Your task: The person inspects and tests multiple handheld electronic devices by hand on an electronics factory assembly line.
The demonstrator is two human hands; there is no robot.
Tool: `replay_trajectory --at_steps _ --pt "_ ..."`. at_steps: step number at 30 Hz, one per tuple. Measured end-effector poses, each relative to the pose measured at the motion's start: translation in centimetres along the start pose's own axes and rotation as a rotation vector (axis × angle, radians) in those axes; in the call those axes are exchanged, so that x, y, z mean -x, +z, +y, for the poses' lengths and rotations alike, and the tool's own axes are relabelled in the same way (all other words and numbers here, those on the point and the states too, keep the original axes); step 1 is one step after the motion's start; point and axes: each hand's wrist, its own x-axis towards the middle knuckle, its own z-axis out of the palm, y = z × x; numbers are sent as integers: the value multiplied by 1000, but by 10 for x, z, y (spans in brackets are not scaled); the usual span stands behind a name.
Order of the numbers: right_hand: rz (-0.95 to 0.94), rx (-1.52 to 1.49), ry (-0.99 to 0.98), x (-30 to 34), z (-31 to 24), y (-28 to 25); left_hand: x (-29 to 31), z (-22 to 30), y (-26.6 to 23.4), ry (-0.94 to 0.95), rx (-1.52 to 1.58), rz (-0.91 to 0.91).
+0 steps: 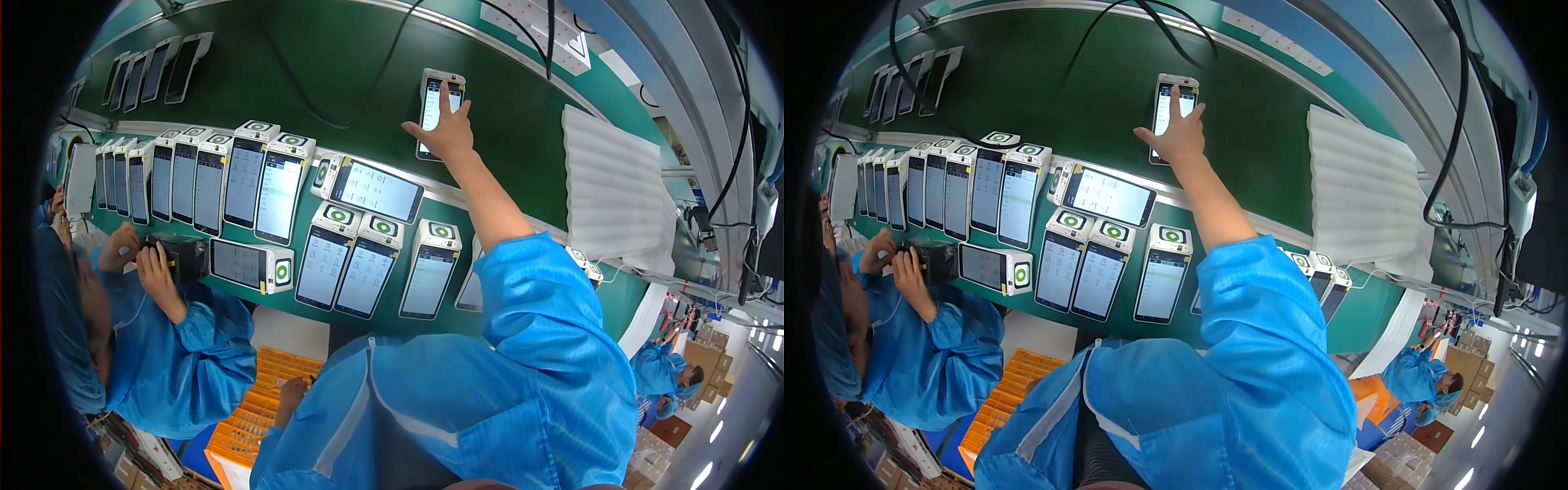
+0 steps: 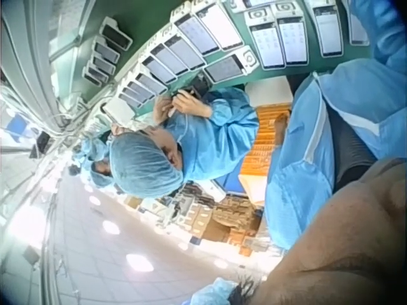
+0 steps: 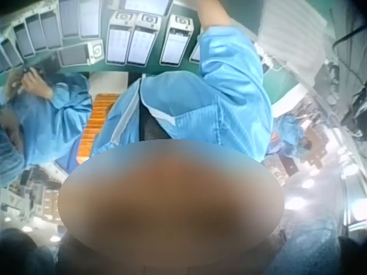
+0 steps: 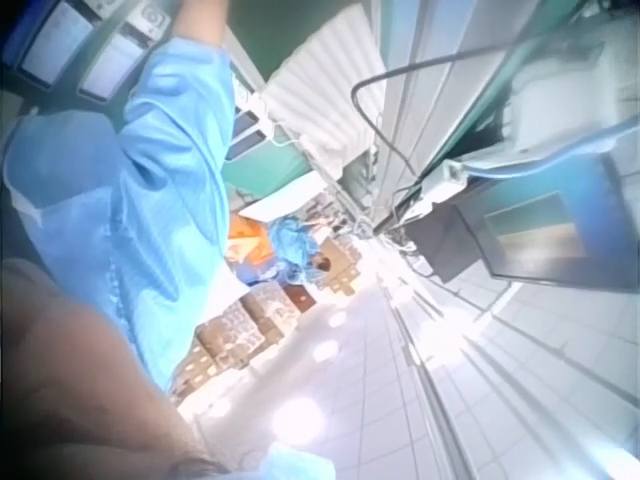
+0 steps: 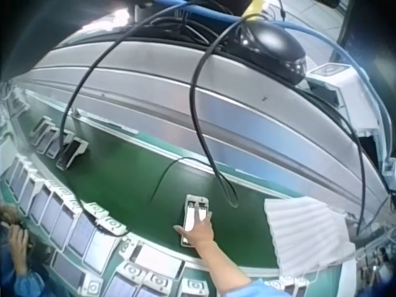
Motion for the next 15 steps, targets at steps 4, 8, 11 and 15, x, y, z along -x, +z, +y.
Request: replay_trajectory --at_steps 4,8,11,15 --pt "138 44 -42 -4 -1 2 -1 9 -4 -38 15 -19" --pt "138 21 -48 -6 1 4 -5 -3 0 -14 33 -28" --pt "150 12 -58 -5 6 7 -6 -8 2 253 -267 10" --pt "168 54 -55 -4 16 10 -1 63 -21 107 -62 33"
